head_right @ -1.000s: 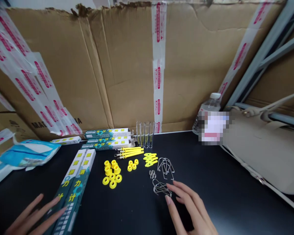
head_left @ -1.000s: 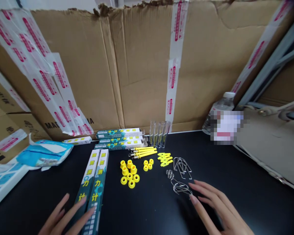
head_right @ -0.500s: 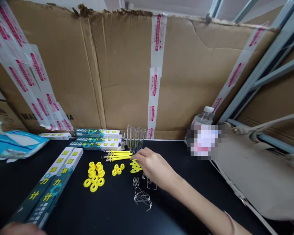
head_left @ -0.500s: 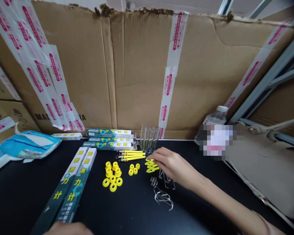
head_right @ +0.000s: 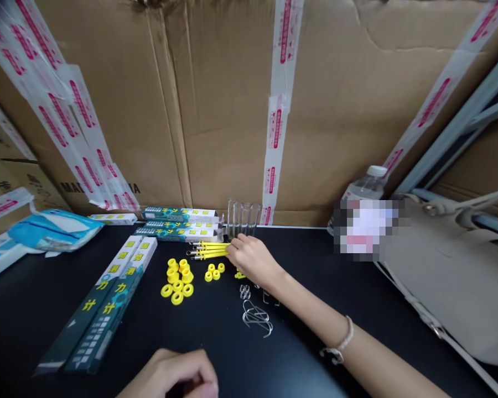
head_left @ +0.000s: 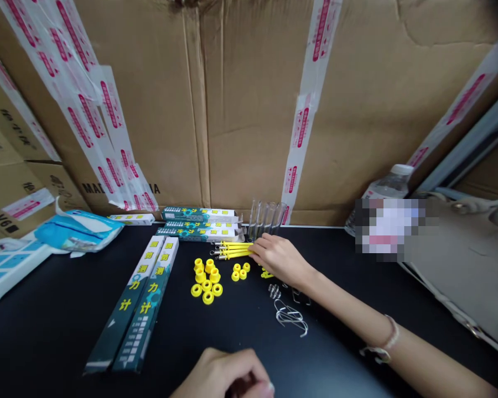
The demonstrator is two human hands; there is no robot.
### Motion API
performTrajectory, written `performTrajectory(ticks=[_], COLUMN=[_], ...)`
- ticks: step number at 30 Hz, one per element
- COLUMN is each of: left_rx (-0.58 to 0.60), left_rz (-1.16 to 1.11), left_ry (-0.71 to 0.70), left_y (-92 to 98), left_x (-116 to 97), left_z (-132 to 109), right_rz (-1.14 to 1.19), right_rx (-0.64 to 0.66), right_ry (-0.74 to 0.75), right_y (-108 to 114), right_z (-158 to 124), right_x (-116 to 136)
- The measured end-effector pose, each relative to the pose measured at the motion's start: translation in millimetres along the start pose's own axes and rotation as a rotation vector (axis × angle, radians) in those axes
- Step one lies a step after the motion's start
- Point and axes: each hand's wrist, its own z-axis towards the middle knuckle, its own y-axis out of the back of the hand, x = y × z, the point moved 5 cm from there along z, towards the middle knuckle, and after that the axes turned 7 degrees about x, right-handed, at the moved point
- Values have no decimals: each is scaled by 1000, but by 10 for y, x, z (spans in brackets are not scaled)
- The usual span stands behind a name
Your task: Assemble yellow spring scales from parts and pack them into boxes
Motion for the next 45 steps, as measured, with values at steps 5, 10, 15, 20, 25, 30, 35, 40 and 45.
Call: performTrajectory(ticks=[5,10,15,20,25,30,35,40,45], left_rx=[-77,-197,-320,-504,-651,-806,-765,-748,-767], left_rz=[-227,-415,-555,-565,-308,-377,-455,-446,-425], left_ry=[-3,-50,-122,-249,-314,-332,-355,-319,-308], left_y=[42,129,208,330,513,653,648,651,694], left_x=[-47,79,211,185,39,108,128,121,125], left_z=[130,111,109,8,-182,-271,-207,-146,-117], right_rz=[15,87,263,553,829,653,438,363,480], right_rx=[-21,-152,-338,-432,-382,-260,-173,-159,-225], right_ry=[4,-9,-68,-67,-93,-215,-190,-212,-221], right_y=[-121,44,323,420,405,254,114,89,99], right_z=[-34,-94,-238,-460,-586,-499,-289,-192,-311], right_x=[22,0,63,556,931,962,1030,1041,984])
